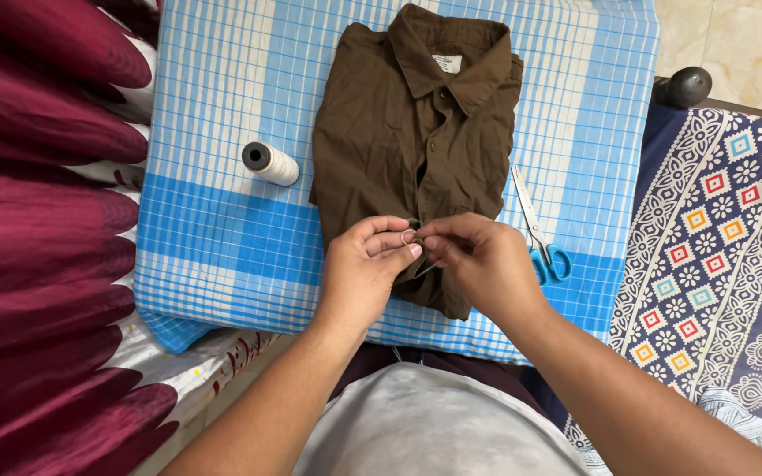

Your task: The person sews a button onto a brown button-up shirt laid on a bed. They thread a needle, stitch through the button and shirt fabric repeatedly, then cut the thread with scissors and set the spool down.

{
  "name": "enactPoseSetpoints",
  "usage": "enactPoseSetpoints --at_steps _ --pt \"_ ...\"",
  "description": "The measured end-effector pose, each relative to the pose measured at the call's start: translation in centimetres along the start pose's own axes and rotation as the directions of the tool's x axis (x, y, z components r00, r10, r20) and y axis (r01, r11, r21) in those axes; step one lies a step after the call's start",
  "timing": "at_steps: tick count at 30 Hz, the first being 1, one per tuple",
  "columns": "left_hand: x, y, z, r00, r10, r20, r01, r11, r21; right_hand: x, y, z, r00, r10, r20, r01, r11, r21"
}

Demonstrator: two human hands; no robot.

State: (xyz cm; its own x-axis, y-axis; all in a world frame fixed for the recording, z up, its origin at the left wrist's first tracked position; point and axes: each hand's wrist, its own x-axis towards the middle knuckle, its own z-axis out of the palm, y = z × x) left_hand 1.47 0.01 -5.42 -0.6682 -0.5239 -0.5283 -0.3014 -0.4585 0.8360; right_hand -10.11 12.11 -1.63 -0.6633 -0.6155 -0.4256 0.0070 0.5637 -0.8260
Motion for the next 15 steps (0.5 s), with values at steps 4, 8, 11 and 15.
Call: enactPoseSetpoints --at_steps 4,8,11,15 --pt "0.7 -0.2 -0.3 1.0 -0.003 -0.024 0.002 0.999 -0.045 0.3 -0.7 0.4 0.986 -0.167 0.012 0.167 0.976 -0.138" --pt "1.3 0.7 -0.5 0.997 -0.064 -0.042 0.065 0.998 0.002 0.6 -1.4 0.5 0.986 -0.169 0.009 0.169 0.975 -0.144" --pt "1.8 1.9 -0.3 0.999 -0.039 -0.037 0.042 0.993 0.109 0.6 -2.2 0.5 0.987 -0.153 -0.057 0.138 0.967 -0.214" --pt "2.2 2.8 -0.6 1.0 0.008 0.007 -0.009 0.988 0.156 0.7 -2.7 1.1 0.969 -0.195 -0.152 0.161 0.964 -0.212"
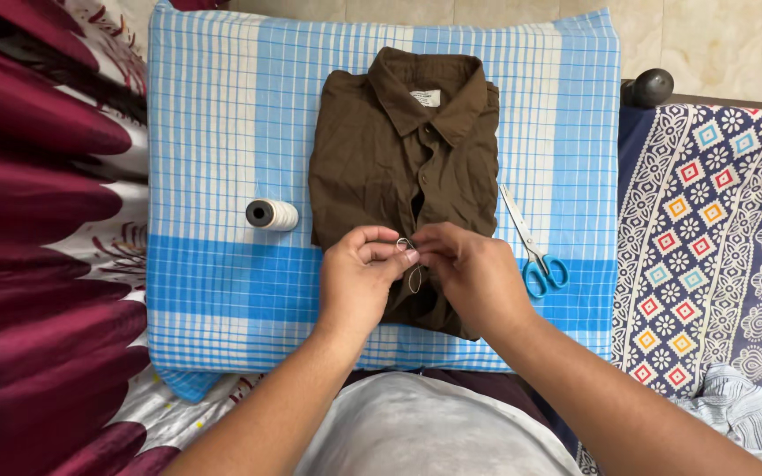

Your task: The person sews a button onto a brown button-up shirt laid on a bed. They thread a needle, stitch through the button and shirt fabric repeatedly, then cut the thread with scissors and set the spool down.

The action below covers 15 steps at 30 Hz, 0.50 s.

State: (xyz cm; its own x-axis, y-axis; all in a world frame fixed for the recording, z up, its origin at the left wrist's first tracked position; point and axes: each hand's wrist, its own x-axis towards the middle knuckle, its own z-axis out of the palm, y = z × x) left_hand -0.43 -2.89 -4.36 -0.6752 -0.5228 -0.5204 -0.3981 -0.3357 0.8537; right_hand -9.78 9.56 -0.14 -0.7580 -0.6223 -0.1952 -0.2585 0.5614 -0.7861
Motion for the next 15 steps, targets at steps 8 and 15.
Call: enactPoseSetpoints --at_steps 8,15 --pt "-0.1 -0.7 0.4 0.998 0.059 0.027 -0.059 0.998 0.0 -0.3 1.9 0.5 0.994 0.106 0.034 -0.109 0.987 0.114" --pt "-0.4 -0.5 1.4 0.994 0.077 -0.075 -0.087 0.987 -0.139 0.9 3.9 -0.5 0.905 0.332 0.264 -0.415 0.823 0.389"
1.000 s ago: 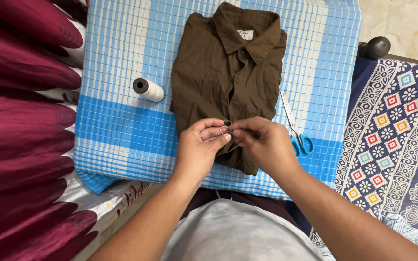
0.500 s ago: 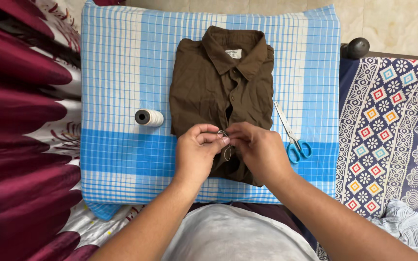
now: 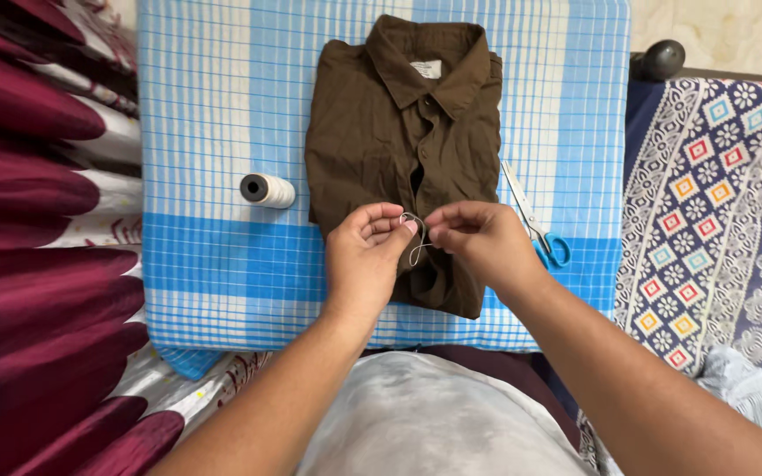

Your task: The person sews a button onto a brown button-up shirt laid on a bed. They thread a needle, stitch through the button and shirt fabric repeatedly, then cut the thread with scissors and set the spool down.

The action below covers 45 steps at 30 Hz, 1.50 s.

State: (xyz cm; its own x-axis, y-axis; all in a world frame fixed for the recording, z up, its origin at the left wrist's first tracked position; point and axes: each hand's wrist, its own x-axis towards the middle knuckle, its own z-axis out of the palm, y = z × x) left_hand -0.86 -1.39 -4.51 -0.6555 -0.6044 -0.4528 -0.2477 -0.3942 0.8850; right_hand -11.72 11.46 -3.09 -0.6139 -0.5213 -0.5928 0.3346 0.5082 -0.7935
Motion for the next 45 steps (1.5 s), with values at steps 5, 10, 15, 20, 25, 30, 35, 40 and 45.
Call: enactPoseSetpoints --at_steps 5,10,15,20,25,30,35,40,45 --pt "-0.5 -0.9 0.5 0.998 0.015 -0.061 -0.019 0.997 -0.072 -0.3 0.9 -0.9 0.99 -0.012 0.14 0.004 0.998 0.059" --pt "-2.0 -1.6 0.2 0.998 0.051 0.031 -0.048 0.994 -0.095 -0.8 1.5 -0.7 0.982 -0.037 0.184 -0.012 0.965 0.262" --pt "-2.9 -1.5 -0.3 0.993 0.113 0.037 -0.117 0.987 0.107 -2.0 1.4 -0.5 0.99 -0.087 0.108 0.068 0.984 0.165" --pt "-3.2 -1.2 -0.2 0.987 0.154 -0.054 -0.142 0.973 0.181 -3.9 0.6 -1.2 0.966 -0.258 0.027 0.259 0.96 -0.104" --pt "-2.8 -1.1 0.0 0.99 0.139 -0.038 -0.127 0.966 0.227 -3.8 0.0 -1.7 0.905 -0.39 0.169 0.152 0.668 0.728" --pt "-2.0 -0.9 0.1 0.986 0.168 0.009 -0.165 0.959 0.231 -3.0 -0.8 -3.0 0.851 -0.479 0.216 -0.006 0.401 0.916" --pt "-1.3 0.1 0.3 0.992 0.122 0.024 -0.124 0.953 0.276 -2.3 -2.5 -4.5 0.836 -0.301 0.459 -0.141 0.691 0.709" --pt "-1.1 1.3 -0.2 0.982 0.129 0.135 -0.176 0.879 0.444 -2.4 -4.0 -5.3 0.997 0.025 0.077 -0.015 0.991 -0.133" --pt "-0.7 1.6 -0.8 0.931 0.251 0.264 -0.357 0.773 0.524 -2.9 -4.7 -6.8 0.929 -0.213 -0.301 0.212 0.977 -0.038"
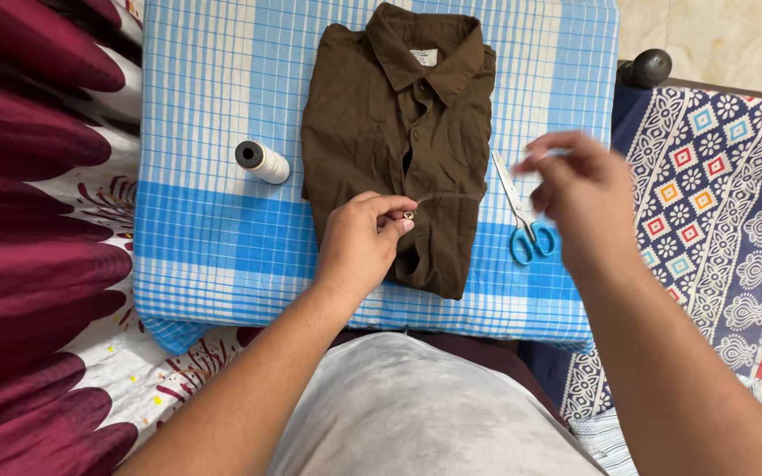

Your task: The person sews a button onto a brown button-up shirt laid on a bed. They thread a needle, stitch through the button and shirt fabric repeatedly, then cut the thread with scissors and set the spool down.

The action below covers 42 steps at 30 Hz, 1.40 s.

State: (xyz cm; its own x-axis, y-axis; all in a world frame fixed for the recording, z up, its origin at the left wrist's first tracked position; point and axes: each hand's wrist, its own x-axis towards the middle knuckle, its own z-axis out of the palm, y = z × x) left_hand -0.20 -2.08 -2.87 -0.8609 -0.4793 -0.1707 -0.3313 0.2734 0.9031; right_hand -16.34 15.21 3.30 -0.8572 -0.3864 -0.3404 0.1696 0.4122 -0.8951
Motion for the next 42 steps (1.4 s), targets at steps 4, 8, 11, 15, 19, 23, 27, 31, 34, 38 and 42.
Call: enactPoseSetpoints --at_steps 4,8,11,15,19,23,27,31,34,38,42 --pt "0.6 -0.9 -0.1 0.976 -0.218 0.025 0.219 0.969 -0.11 -0.1 -0.7 -0.9 0.996 0.026 -0.089 0.047 0.689 0.723" --pt "1.0 -2.0 0.0 0.964 -0.257 0.064 0.265 0.924 -0.274 -0.6 -1.5 -1.8 0.997 -0.039 0.06 -0.047 0.277 0.96" --pt "0.7 -2.6 0.2 0.959 -0.267 0.097 0.283 0.885 -0.369 -0.7 -0.7 0.1 0.923 -0.232 0.307 -0.127 0.57 0.812" --pt "0.7 -2.7 0.7 0.962 -0.251 0.106 0.271 0.838 -0.473 -2.6 2.7 6.1 0.949 0.211 0.235 -0.22 0.975 0.012" --pt "0.7 -2.7 1.1 0.964 -0.25 0.092 0.258 0.794 -0.55 -3.6 4.2 8.1 0.983 0.123 0.136 -0.107 0.987 -0.118" --pt "0.4 -2.6 1.2 0.96 -0.255 0.112 0.274 0.796 -0.54 -4.0 3.8 7.8 0.992 0.054 0.113 -0.032 0.981 -0.189" --pt "0.5 -2.3 1.4 0.961 -0.261 0.088 0.26 0.756 -0.601 -3.7 3.0 8.0 0.995 -0.013 0.102 0.043 0.955 -0.292" --pt "0.5 -2.0 1.2 0.954 -0.29 0.078 0.278 0.753 -0.597 -3.9 2.6 8.3 0.996 0.027 0.085 0.002 0.945 -0.326" --pt "0.5 -1.9 1.1 0.943 -0.322 0.09 0.31 0.742 -0.594 -4.0 2.4 8.4 0.995 0.041 0.094 -0.007 0.94 -0.341" --pt "0.3 -1.6 1.2 0.935 -0.347 0.074 0.314 0.711 -0.63 -4.0 2.3 8.4 0.995 0.043 0.091 -0.009 0.941 -0.34" --pt "0.2 -1.6 1.4 0.925 -0.374 0.072 0.331 0.696 -0.638 -3.9 2.6 8.2 0.992 0.069 0.101 -0.033 0.948 -0.316"
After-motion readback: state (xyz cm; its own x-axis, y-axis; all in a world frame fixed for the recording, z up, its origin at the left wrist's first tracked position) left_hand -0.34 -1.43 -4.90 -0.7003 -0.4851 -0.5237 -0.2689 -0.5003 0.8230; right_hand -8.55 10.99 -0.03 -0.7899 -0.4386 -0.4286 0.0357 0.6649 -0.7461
